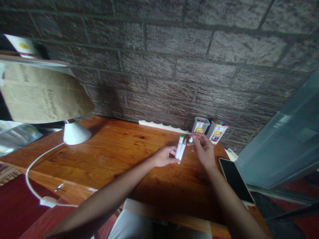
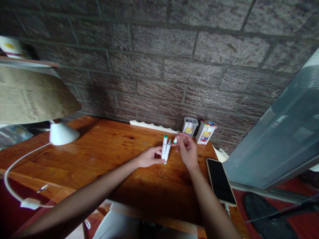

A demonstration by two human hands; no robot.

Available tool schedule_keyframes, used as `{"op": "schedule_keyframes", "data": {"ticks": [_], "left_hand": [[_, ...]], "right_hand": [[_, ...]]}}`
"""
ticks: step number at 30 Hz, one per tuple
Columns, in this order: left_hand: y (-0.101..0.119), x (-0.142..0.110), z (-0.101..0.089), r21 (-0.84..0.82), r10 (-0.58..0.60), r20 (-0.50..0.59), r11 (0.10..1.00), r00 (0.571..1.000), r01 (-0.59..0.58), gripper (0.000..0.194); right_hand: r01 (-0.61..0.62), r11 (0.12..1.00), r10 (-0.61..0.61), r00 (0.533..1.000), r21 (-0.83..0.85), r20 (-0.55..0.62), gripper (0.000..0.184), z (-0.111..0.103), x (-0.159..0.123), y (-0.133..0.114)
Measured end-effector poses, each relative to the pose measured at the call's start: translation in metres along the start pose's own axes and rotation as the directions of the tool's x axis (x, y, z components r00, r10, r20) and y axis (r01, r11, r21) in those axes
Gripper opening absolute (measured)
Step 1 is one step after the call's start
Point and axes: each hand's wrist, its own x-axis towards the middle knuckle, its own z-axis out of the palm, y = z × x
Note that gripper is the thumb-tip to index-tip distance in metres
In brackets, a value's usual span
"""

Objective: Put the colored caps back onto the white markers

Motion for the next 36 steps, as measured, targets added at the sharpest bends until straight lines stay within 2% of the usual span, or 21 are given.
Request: {"op": "schedule_keyframes", "data": {"ticks": [8, 13, 16, 24, 27, 32, 36], "left_hand": [[0.0, -0.001, 0.0, 0.02, 0.0, 0.004, 1.0, 1.0, -0.001, 0.035], [-0.001, -0.001, 0.0, 0.023, 0.017, 0.018, 1.0, 1.0, -0.017, 0.034], [-0.002, -0.001, 0.0, 0.031, 0.025, 0.022, 0.999, 0.999, -0.026, 0.034], [0.001, -0.002, 0.002, -0.007, 0.018, 0.015, 1.0, 1.0, -0.018, 0.034], [0.001, -0.002, 0.002, -0.004, 0.022, 0.0, 1.0, 1.0, -0.022, 0.033], [0.0, -0.002, 0.003, 0.022, 0.036, -0.002, 0.999, 0.999, -0.036, 0.031], [-0.002, -0.001, 0.003, 0.009, 0.029, 0.0, 1.0, 1.0, -0.029, 0.032]], "right_hand": [[0.039, 0.99, -0.032, 0.998, 0.137, -0.055, 0.039, -0.004, 0.002, 0.0], [0.059, 0.998, -0.059, 0.997, 0.006, -0.057, 0.028, -0.006, 0.002, -0.001], [0.071, 0.995, -0.074, 0.996, -0.065, -0.05, 0.027, -0.007, 0.0, -0.004], [0.125, 0.991, -0.124, 0.992, -0.043, 0.028, 0.023, 0.0, -0.005, -0.005], [0.147, 0.985, -0.141, 0.988, -0.091, 0.063, 0.024, -0.001, -0.005, -0.003], [0.259, 0.947, -0.247, 0.965, -0.188, 0.084, 0.034, 0.001, -0.006, -0.001], [0.233, 0.96, -0.223, 0.971, -0.157, 0.082, 0.044, 0.004, -0.008, 0.003]]}}
